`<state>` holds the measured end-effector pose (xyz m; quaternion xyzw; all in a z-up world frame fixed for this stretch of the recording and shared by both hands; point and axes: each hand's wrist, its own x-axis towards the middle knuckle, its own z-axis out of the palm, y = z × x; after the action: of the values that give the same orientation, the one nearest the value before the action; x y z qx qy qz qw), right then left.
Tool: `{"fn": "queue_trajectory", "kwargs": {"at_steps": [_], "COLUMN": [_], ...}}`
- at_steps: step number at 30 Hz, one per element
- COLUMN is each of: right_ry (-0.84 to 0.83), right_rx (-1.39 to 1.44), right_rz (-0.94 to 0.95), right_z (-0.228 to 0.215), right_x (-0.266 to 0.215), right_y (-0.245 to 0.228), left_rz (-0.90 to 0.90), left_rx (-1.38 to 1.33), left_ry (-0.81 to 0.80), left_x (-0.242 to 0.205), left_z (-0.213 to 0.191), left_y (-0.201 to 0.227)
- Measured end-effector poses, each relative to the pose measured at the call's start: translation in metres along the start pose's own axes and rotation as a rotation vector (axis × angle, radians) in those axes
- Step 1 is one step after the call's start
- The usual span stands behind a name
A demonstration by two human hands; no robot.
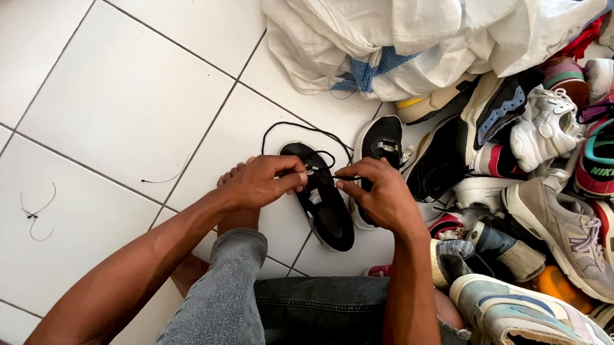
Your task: The person sits on the floor and works on a pair of black sneakers, repeatedly threading and adjusting the laces through the eyelets and buckles. The hands manipulate the laces and buckle straps to secure the shoes.
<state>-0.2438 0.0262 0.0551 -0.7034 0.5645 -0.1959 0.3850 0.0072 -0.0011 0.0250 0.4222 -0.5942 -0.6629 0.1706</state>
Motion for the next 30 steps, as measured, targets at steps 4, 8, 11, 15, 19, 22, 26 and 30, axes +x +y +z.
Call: {"fn": "queue_trajectory", "kwargs": {"at_steps": [4, 8, 11, 15, 19, 22, 26, 30], "right_ry": [-0.04, 0.083, 0.163, 0.232, 0.215, 0.204, 0.129, 0.075], "right_rx": [0.011, -0.051, -0.136, -0.15, -0.171, -0.149, -0.06, -0.029], "right_rz": [-0.008, -0.072, -0.108, -0.139, -0.144, -0.147, -0.122, -0.082], "right_z": [0.001, 0.01, 0.018, 0.019, 0.018, 0.017, 0.016, 0.017], "right_x": [0.0, 0.0, 0.002, 0.004, 0.003, 0.002, 0.002, 0.002], "right_y": [-0.003, 0.011, 0.021, 0.021, 0.021, 0.012, 0.004, -0.004], "left_rz": [-0.005, 0.024, 0.028, 0.045, 0.023, 0.063, 0.071, 0.046], "left_rx": [0.033, -0.025, -0.053, -0.129, -0.106, -0.102, -0.099, -0.098], "left_ry": [-0.009, -0.002, -0.006, 0.005, 0.022, 0.017, 0.01, 0.003], "left_x": [-0.002, -0.005, 0.003, 0.017, 0.012, 0.006, 0.004, 0.007], "left_z": [-0.005, -0.005, 0.0, 0.011, 0.011, 0.01, 0.01, 0.013], "left_y": [0.009, 0.017, 0.009, -0.019, -0.014, 0.005, 0.01, 0.013]}}
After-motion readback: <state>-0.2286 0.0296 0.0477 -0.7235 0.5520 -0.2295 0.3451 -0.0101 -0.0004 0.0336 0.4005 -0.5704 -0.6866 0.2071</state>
